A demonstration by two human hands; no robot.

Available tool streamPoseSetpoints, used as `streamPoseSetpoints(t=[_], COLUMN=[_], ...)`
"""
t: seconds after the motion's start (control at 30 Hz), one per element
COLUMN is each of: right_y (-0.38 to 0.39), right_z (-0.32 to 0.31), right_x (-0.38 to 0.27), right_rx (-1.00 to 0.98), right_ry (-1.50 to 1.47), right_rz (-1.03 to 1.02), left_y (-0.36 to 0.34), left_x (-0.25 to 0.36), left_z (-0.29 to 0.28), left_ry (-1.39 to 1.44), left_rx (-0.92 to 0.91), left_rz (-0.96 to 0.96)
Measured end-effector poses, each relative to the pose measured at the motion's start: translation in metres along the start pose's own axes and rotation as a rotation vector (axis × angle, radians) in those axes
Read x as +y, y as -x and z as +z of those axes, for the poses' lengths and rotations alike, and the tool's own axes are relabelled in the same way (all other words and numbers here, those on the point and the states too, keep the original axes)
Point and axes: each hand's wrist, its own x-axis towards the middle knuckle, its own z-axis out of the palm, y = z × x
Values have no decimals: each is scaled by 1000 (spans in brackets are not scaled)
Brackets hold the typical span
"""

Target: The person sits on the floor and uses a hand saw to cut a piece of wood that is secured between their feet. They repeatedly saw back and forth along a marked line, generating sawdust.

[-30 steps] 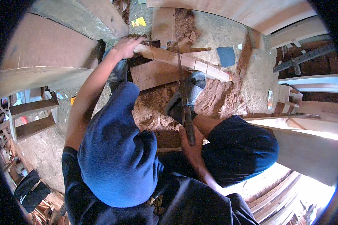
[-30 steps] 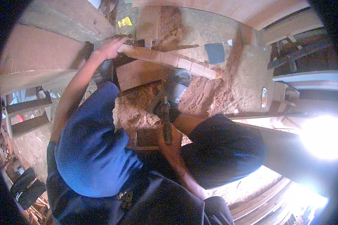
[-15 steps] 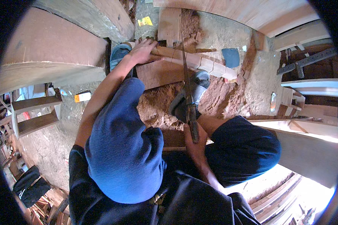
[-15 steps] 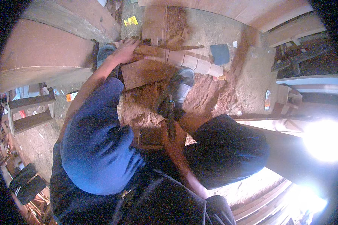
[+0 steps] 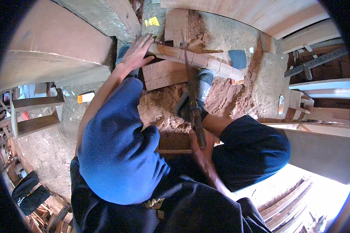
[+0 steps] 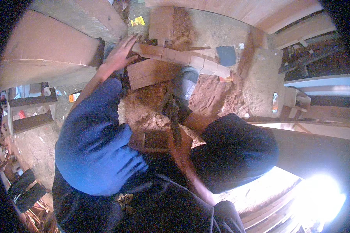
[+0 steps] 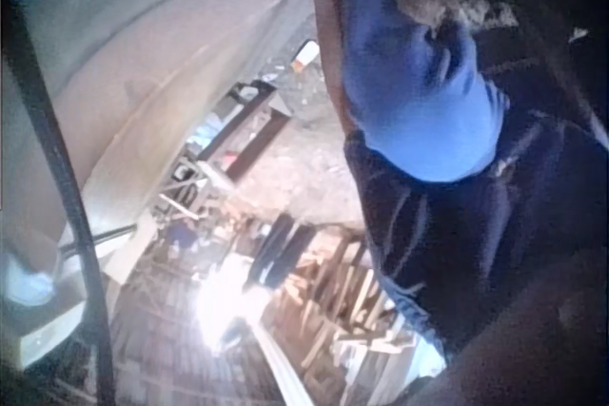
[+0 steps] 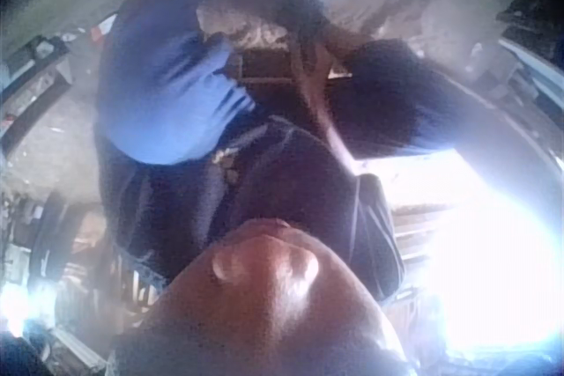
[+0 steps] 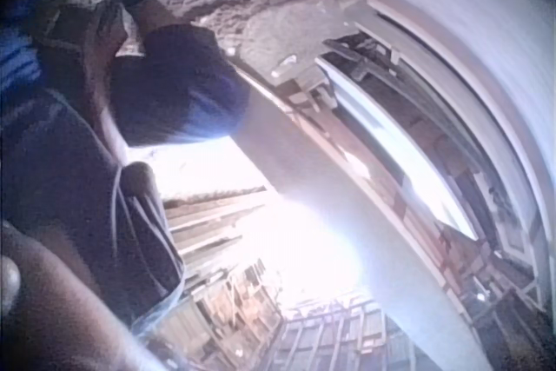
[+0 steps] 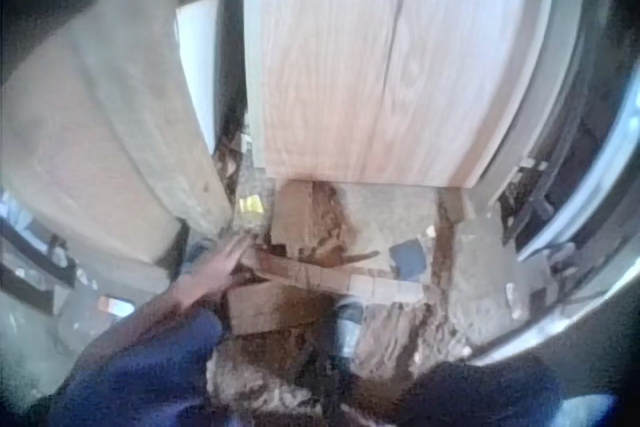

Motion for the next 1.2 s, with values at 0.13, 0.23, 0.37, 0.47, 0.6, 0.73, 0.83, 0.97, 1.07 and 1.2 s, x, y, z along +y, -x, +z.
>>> streamPoseSetpoints(t=[0.13, 0.23, 0.37, 0.47, 0.6, 0.73, 0.83, 0.97, 1.07, 1.2], right_y=[22, 31, 30, 31, 33, 27, 11, 22, 17, -9], right_z=[5, 6, 16, 13, 12, 13, 17, 15, 16, 27], right_x=[9, 9, 22, 23, 24, 31, 39, 29, 40, 43], right_rx=[-160, -135, -79, -77, -51, -88, -131, 10, -15, -68], right_ry=[116, 84, 119, 139, 72, 64, 90, 100, 86, -34], right_rz=[120, 28, -62, -77, -162, -156, -43, -283, -209, -95], left_y=[38, 51, 84, 94, 93, 90, 84, 93, 92, 94], left_x=[-24, -17, -13, -8, -8, 2, 5, -3, -12, -7], left_z=[-25, -25, -25, -19, -18, -30, -23, -18, -6, -13], left_ry=[-39, 18, -41, -19, -25, -78, -63, -68, 33, -7], left_rx=[-118, -166, -250, -236, -280, -357, -355, -281, -155, -210], left_rz=[-84, -34, -89, -76, -123, -176, -160, -127, -35, -95])
